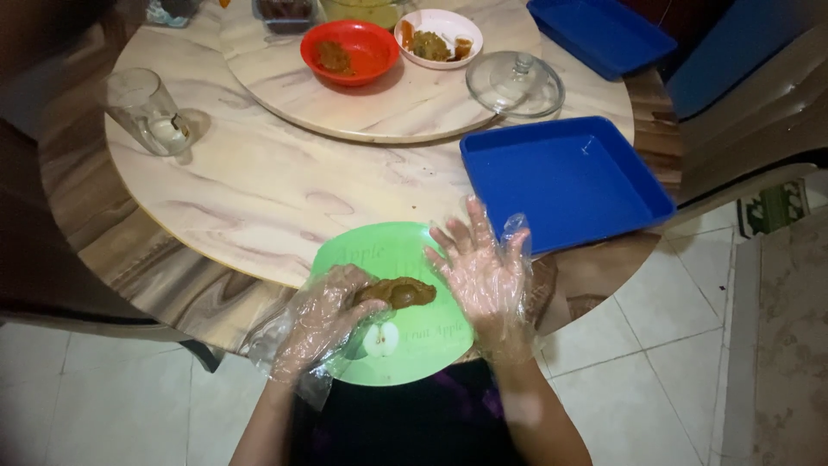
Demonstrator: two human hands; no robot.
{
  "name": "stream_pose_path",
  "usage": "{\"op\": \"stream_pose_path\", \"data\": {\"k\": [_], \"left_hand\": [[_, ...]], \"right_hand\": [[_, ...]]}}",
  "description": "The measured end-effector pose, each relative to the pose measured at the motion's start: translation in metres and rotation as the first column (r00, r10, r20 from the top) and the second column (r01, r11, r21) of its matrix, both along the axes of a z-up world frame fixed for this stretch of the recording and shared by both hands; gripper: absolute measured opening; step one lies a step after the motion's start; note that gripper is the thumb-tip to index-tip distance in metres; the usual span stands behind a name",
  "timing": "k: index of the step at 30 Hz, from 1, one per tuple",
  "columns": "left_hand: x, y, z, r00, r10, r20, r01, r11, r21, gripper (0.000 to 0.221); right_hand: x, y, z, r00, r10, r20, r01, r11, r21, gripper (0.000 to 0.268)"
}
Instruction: A person wearing gloves is shaping and detailing a piece of dough on a green plastic board.
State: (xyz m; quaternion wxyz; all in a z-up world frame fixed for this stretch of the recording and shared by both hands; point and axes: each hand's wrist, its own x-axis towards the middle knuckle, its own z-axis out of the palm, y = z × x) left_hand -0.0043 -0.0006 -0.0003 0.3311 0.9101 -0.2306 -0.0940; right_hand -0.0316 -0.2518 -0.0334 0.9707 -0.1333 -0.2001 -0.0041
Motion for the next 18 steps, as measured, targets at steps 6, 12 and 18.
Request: {"op": "stream_pose_path", "data": {"k": [6,12,18], "left_hand": [[0.003,0.000,-0.008,1.000,-0.004,-0.030,0.004,1.000,-0.001,0.032],[-0.002,-0.001,0.002,1.000,0.020,-0.010,-0.020,1.000,-0.023,0.032],[0.002,-0.003,-0.005,1.000,0.004,-0.019,-0.004,1.000,0.001,0.034]], "right_hand": [[-0.005,0.005,0.018,0.996,-0.052,-0.066,0.059,0.993,0.106,0.086],[-0.007,0.006,0.020,0.996,-0.022,-0.091,0.039,0.981,0.188,0.087],[-0.004,0.003,0.016,0.997,-0.012,-0.077,0.026,0.981,0.191,0.087]]}}
